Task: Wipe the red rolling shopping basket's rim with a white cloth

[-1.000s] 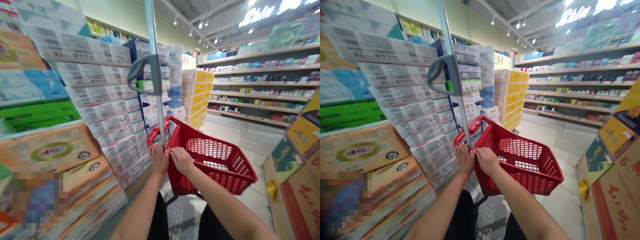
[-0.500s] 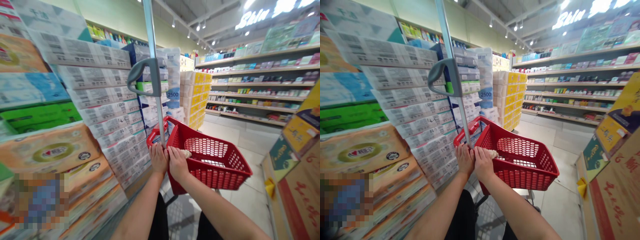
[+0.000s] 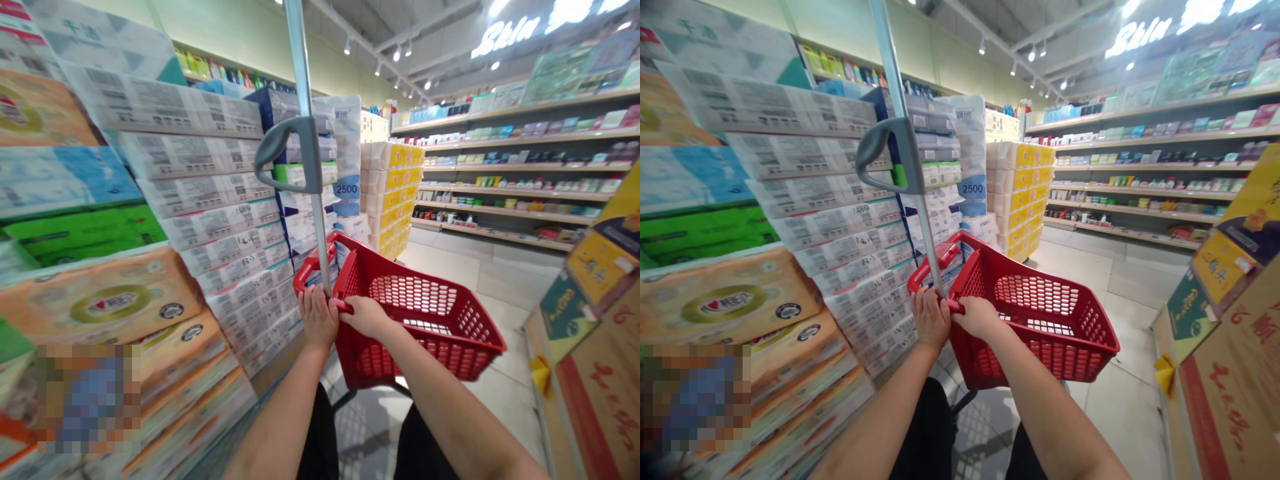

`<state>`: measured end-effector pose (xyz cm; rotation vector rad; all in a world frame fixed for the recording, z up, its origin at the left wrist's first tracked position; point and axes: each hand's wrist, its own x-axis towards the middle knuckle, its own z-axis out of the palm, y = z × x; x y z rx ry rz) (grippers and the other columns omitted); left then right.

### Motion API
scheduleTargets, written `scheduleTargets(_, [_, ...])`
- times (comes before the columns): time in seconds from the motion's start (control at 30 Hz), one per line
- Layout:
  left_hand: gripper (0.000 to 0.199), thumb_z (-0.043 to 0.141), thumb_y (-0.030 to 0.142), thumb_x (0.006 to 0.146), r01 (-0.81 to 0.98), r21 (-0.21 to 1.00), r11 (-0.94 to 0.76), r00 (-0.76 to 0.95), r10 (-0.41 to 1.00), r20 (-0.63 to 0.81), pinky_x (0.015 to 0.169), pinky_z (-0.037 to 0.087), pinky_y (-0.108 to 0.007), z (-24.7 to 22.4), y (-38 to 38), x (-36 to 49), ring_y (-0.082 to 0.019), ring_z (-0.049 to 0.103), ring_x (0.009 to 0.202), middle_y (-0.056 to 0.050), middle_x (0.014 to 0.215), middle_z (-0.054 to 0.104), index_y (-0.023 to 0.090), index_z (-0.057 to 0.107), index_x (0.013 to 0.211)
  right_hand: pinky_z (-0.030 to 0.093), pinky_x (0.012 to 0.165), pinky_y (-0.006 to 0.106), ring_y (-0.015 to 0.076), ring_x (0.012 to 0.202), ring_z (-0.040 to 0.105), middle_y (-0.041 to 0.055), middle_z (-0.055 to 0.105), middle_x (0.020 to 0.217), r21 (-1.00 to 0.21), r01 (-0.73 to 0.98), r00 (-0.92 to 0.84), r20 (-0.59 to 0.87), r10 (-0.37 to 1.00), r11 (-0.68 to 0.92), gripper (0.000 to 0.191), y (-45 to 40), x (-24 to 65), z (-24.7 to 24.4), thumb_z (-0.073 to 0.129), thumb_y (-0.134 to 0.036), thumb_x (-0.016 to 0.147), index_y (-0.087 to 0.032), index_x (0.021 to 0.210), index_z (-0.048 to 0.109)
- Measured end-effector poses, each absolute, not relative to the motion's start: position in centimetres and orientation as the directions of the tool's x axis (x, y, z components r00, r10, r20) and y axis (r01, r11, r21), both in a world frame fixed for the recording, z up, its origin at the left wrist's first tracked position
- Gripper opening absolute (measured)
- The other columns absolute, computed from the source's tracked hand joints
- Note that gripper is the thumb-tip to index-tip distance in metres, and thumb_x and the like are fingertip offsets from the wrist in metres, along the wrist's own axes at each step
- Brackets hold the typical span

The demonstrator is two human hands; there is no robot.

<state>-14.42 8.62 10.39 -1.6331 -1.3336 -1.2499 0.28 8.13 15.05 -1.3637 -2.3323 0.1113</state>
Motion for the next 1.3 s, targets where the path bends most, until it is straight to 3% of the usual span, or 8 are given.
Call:
scheduleTargets(0.17, [0.037, 0.045, 0.021, 0.088, 0.966, 0.069, -0.249, 0.010, 0.302, 0.953, 0.108, 0.030, -0.053, 10.4, 8.5, -14.3, -0.030, 0.042, 0.127, -0.020, 0.112, 0.061, 0.004, 0.050, 0.121, 0.035, 0.103, 0.040, 0.0251, 0.123, 0.046, 0.0092, 0.056, 0.131, -0.127, 0.786, -0.315, 0.760, 0.568, 0.605, 0.041, 7.1, -0.2, 9.6, 0.049, -0.025, 0.092, -0.018, 0.132, 0.050])
scheduleTargets(0.27, [0.038, 0.046, 0.021, 0.088, 0.964, 0.077, -0.255, 0.006, 0.309, 0.951, 0.108, 0.030, -0.053, 10.4, 8.6, -14.2, -0.030, 0.042, 0.127, -0.020, 0.112, 0.061, 0.004, 0.049, 0.122, 0.029, 0.109, 0.046, 0.0270, 0.136, 0.031, 0.0069, 0.048, 0.140, -0.111, 0.817, -0.217, 0.850, 0.479, 0.566, 0.054, 6.5, -1.1, 7.0, 0.043, -0.012, 0.091, -0.020, 0.144, 0.035])
scheduleTargets(0.4, [0.038, 0.045, 0.021, 0.088, 0.963, 0.083, -0.257, -0.004, 0.294, 0.956, 0.107, 0.031, -0.053, 10.4, 8.7, -14.1, -0.029, 0.043, 0.127, -0.020, 0.114, 0.060, 0.004, 0.049, 0.122, 0.031, 0.111, 0.045, 0.0232, 0.138, 0.030, 0.0082, 0.039, 0.146, -0.314, 0.739, -0.092, 0.830, 0.550, 0.596, 0.064, 6.4, -2.0, 7.3, 0.036, -0.006, 0.087, -0.020, 0.148, 0.024])
scheduleTargets(0.57, [0.036, 0.044, 0.021, 0.088, 0.962, 0.096, -0.257, -0.015, 0.300, 0.954, 0.108, 0.031, -0.053, 10.2, 9.0, -14.2, -0.029, 0.043, 0.127, -0.020, 0.114, 0.060, 0.005, 0.050, 0.120, 0.039, 0.106, 0.045, 0.0230, 0.133, 0.039, 0.0097, 0.043, 0.144, -0.587, 0.579, 0.038, 0.713, 0.701, 0.566, 0.066, 6.4, -2.1, 10.2, 0.031, -0.003, 0.080, -0.019, 0.143, 0.036])
scheduleTargets(0.7, [0.036, 0.045, 0.023, 0.089, 0.958, 0.111, -0.263, -0.021, 0.321, 0.947, 0.108, 0.030, -0.053, 10.0, 9.1, -14.2, -0.029, 0.042, 0.128, -0.020, 0.114, 0.060, 0.005, 0.050, 0.121, 0.037, 0.105, 0.040, 0.0209, 0.128, 0.045, 0.0078, 0.048, 0.140, -0.392, 0.664, -0.159, 0.758, 0.632, 0.637, 0.050, 5.9, -1.3, 10.8, 0.038, -0.011, 0.089, -0.022, 0.137, 0.046])
scheduleTargets(0.87, [0.038, 0.043, 0.024, 0.091, 0.960, 0.109, -0.258, -0.010, 0.357, 0.934, 0.108, 0.030, -0.054, 10.2, 8.7, -14.2, -0.029, 0.042, 0.128, -0.018, 0.115, 0.061, 0.006, 0.048, 0.124, 0.024, 0.108, 0.044, 0.0247, 0.130, 0.039, 0.0102, 0.048, 0.140, -0.073, 0.838, -0.290, 0.779, 0.555, 0.540, 0.048, 5.6, -0.9, 10.0, 0.046, -0.024, 0.093, -0.022, 0.140, 0.039])
scheduleTargets(1.1, [0.040, 0.041, 0.024, 0.091, 0.962, 0.102, -0.252, -0.003, 0.364, 0.931, 0.108, 0.030, -0.055, 10.4, 8.5, -13.7, -0.030, 0.042, 0.128, -0.020, 0.115, 0.061, 0.004, 0.048, 0.124, 0.041, 0.076, 0.029, 0.0166, 0.083, 0.060, 0.0047, 0.066, 0.089, -0.229, 0.888, -0.214, 0.562, 0.799, 0.398, 0.039, 7.3, -0.7, 12.2, 0.026, -0.037, 0.100, -0.022, 0.099, 0.063])
scheduleTargets(1.3, [0.039, 0.041, 0.024, 0.091, 0.962, 0.106, -0.254, -0.009, 0.356, 0.935, 0.108, 0.030, -0.053, 10.3, 8.1, -13.2, -0.029, 0.043, 0.128, -0.019, 0.117, 0.060, 0.006, 0.048, 0.125, 0.030, 0.100, 0.042, 0.0263, 0.120, 0.045, 0.0134, 0.054, 0.129, -0.088, 0.885, -0.186, 0.834, 0.520, 0.458, 0.041, 6.1, -0.3, 8.9, 0.044, -0.035, 0.093, -0.017, 0.130, 0.049])
